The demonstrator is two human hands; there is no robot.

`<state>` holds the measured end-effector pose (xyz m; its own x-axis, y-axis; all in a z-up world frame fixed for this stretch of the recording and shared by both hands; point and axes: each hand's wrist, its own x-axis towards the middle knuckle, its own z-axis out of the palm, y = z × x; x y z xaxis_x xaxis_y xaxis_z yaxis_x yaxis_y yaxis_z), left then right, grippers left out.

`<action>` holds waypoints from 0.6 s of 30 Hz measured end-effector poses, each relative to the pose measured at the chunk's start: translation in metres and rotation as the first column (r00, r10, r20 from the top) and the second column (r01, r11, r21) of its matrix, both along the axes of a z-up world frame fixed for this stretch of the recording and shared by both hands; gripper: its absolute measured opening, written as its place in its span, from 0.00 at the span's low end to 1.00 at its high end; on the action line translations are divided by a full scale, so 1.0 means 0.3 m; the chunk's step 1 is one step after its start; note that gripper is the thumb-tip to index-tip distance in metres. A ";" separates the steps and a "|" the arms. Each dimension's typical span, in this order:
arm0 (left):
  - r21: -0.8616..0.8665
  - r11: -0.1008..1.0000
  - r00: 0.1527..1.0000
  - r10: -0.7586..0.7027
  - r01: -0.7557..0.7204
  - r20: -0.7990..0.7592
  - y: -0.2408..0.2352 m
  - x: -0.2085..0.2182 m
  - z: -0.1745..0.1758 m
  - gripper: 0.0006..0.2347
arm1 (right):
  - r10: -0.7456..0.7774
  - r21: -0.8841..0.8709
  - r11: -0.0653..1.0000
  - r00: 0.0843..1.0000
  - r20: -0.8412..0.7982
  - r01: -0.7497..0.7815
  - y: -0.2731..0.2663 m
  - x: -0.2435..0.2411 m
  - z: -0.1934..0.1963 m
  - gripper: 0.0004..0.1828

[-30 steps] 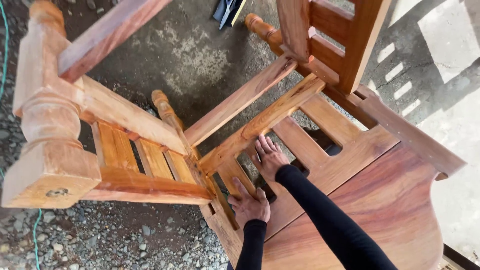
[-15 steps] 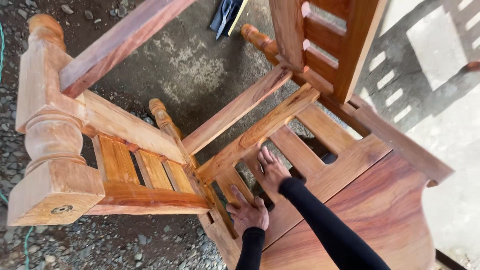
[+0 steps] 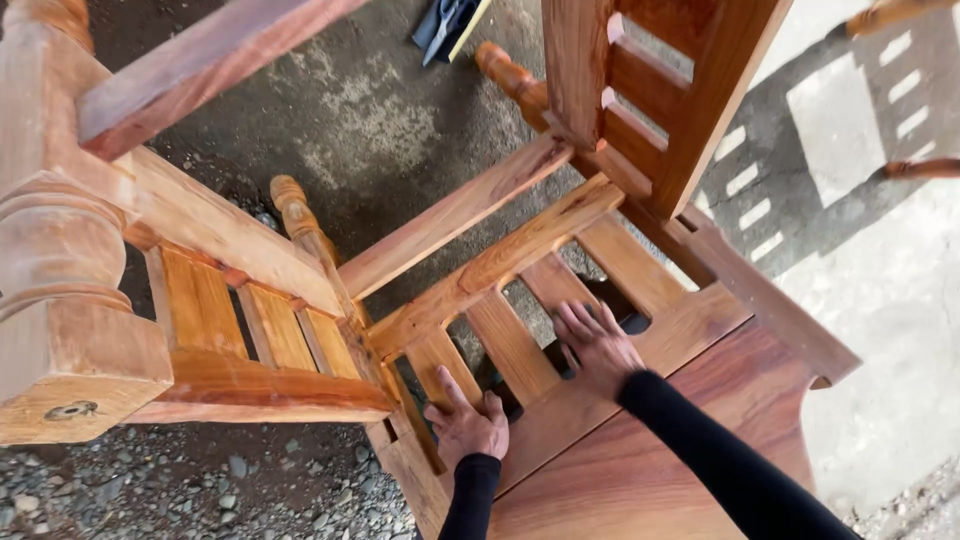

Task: The person sands the wooden armrest and backrest of a chair using a sanding block. They move from the armrest to the slats and top rail of the backrest, smoothing the surfaces.

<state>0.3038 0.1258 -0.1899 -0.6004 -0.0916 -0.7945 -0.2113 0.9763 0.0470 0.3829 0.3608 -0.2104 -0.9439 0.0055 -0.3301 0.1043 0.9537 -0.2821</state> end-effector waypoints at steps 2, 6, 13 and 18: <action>0.010 1.000 0.999 0.024 -0.023 -0.023 0.001 0.005 0.004 0.42 | 0.006 0.101 0.995 0.993 0.120 -0.018 -0.002 -0.168 -0.073 0.26; 0.051 0.999 0.996 0.003 0.002 -0.095 -0.006 0.012 -0.016 0.43 | -0.034 0.163 0.987 0.991 0.132 0.012 -0.002 -0.257 -0.111 0.30; -0.019 0.998 0.996 0.058 -0.057 0.069 0.024 -0.039 0.016 0.43 | -0.014 0.085 0.996 0.983 0.182 -0.002 -0.038 0.024 -0.008 0.32; 0.000 0.999 0.997 0.037 -0.037 0.069 0.016 -0.028 0.005 0.42 | -0.027 0.128 0.992 0.970 0.243 -0.005 -0.044 -0.198 -0.081 0.32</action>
<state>0.2955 0.1306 -0.1884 -0.5403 -0.1116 -0.8340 -0.2497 0.9678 0.0323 0.3234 0.3476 -0.2347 -0.8349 0.0722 -0.5456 0.1656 0.9784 -0.1240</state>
